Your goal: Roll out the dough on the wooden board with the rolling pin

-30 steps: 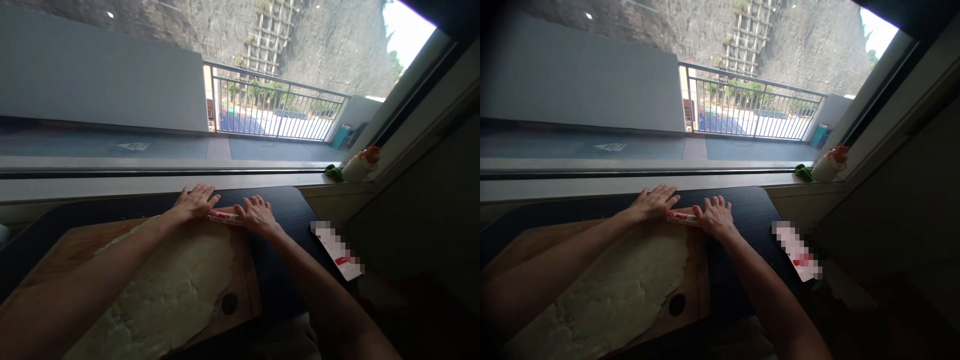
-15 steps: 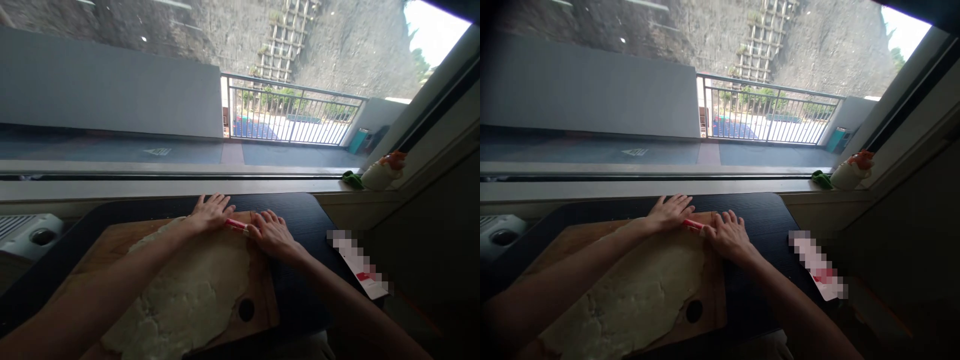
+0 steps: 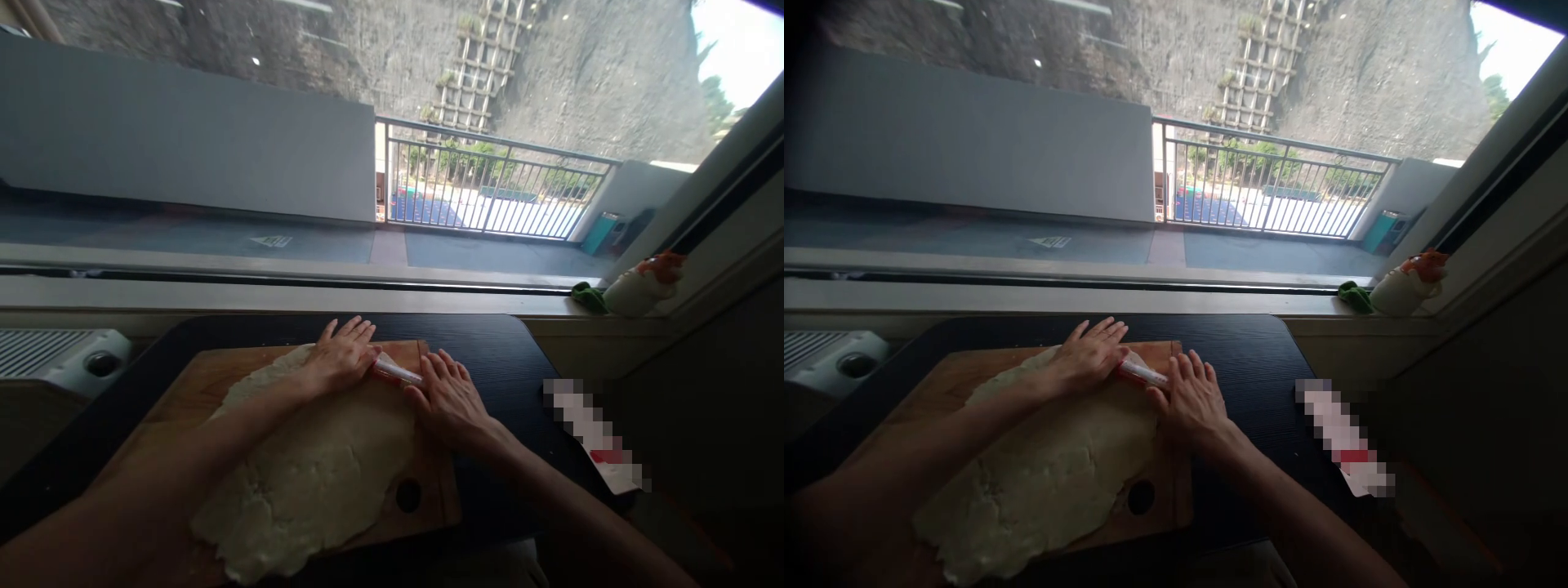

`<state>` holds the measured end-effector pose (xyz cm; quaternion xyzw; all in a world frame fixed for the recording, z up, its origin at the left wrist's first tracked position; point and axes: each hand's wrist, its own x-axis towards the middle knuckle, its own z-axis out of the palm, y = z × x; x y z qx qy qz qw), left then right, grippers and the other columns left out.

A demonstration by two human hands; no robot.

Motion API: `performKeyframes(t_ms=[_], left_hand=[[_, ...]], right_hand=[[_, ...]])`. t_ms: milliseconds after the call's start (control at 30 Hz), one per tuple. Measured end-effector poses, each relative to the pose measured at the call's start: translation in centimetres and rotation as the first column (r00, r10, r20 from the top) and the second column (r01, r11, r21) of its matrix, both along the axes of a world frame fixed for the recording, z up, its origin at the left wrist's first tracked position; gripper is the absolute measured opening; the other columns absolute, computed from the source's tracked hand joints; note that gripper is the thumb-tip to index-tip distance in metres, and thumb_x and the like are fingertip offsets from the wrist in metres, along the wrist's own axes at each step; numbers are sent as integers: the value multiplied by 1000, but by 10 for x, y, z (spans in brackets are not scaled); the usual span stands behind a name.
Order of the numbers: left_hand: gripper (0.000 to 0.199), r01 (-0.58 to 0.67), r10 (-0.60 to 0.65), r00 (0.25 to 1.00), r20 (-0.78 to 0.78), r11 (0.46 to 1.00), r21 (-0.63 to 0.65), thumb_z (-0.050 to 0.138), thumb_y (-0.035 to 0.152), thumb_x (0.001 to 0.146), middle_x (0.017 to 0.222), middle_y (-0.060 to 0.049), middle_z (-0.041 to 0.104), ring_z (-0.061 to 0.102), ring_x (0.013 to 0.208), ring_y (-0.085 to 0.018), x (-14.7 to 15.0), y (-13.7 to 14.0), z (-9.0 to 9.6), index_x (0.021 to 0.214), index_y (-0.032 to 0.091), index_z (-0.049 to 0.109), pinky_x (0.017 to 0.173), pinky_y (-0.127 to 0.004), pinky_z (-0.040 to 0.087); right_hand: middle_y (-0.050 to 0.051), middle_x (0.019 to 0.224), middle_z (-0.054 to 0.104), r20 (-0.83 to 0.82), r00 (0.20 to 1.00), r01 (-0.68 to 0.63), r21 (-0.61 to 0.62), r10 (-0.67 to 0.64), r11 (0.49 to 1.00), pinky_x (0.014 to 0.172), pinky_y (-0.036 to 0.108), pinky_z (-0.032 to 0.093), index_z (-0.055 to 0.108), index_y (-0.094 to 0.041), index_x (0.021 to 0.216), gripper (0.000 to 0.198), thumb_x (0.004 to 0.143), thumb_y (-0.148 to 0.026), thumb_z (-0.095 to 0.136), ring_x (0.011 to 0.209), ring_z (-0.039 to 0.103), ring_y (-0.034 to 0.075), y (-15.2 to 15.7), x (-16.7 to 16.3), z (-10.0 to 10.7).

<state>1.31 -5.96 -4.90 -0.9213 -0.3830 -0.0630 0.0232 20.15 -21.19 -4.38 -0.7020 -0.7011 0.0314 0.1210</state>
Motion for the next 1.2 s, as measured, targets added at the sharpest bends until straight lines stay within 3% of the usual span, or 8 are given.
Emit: performKeyframes(t_ms=[67, 267, 500, 767, 867, 1000, 1067, 1200], left_hand=[[60, 18, -18, 1000, -8, 1000, 1, 16, 48, 94, 150, -6, 33, 18, 141, -20, -3, -2, 1, 140, 17, 38, 114, -45, 5], [62, -165, 161, 986, -42, 981, -106, 18, 48, 93, 152, -8, 27, 19, 141, -22, 34, 15, 19, 143, 15, 32, 113, -50, 8], [61, -140, 134, 986, 96, 988, 63, 16, 47, 94, 151, -6, 30, 16, 142, -22, -36, -53, -8, 144, 15, 31, 115, -46, 7], [56, -177, 177, 984, 28, 984, -1, 19, 42, 95, 147, -8, 38, 22, 140, -25, -10, -39, 13, 138, 15, 42, 112, -55, 11], [55, -132, 131, 990, 60, 991, 24, 18, 41, 95, 148, -6, 37, 23, 140, -23, -32, -67, 8, 140, 16, 38, 113, -52, 12], [56, -204, 193, 974, 119, 975, 88, 20, 43, 95, 149, -7, 33, 25, 139, -24, -67, -113, -6, 142, 16, 35, 114, -52, 10], [56, -226, 215, 969, 125, 971, 81, 21, 42, 95, 148, -9, 36, 27, 138, -25, -64, -113, -4, 141, 14, 37, 113, -54, 10], [53, -236, 234, 967, 103, 972, 5, 24, 38, 95, 142, -12, 45, 31, 136, -27, -37, -85, 12, 135, 10, 44, 111, -54, 18]], right_hand=[[10, 144, 38, 8, 1000, -18, 9, 18, 1000, 109, 44, 17, 36, -19, 140, 63, 93, -59, 21, 138, 19, 27, -1, 0, 1], [14, 146, 35, 20, 986, 165, -75, -164, 984, 107, 46, 22, 39, -14, 138, 68, 93, -60, 17, 138, 22, 29, 34, 18, 8], [12, 153, 22, 23, 998, -58, -14, 58, 998, 113, 41, 14, 25, -11, 146, 75, 91, -62, 22, 142, 10, 25, -37, -23, -3], [11, 152, 23, 5, 997, 76, -40, -76, 996, 112, 44, 17, 28, -11, 145, 70, 94, -57, 20, 142, 14, 26, -10, -20, 7], [11, 153, 22, -9, 1000, -28, -36, 28, 999, 113, 42, 16, 25, -11, 146, 70, 93, -57, 23, 142, 14, 25, -43, -33, 5], [11, 154, 17, -5, 985, -174, -24, 174, 984, 115, 41, 9, 22, -10, 147, 71, 93, -56, 27, 142, 10, 23, -74, -47, 3], [12, 154, 18, -10, 989, -148, -32, 148, 988, 115, 43, 10, 24, -10, 147, 71, 93, -56, 26, 142, 11, 24, -62, -46, 5], [15, 151, 26, -35, 999, 14, -85, -17, 996, 112, 46, 17, 27, -7, 145, 70, 94, -55, 25, 141, 17, 27, -22, -43, 11]])
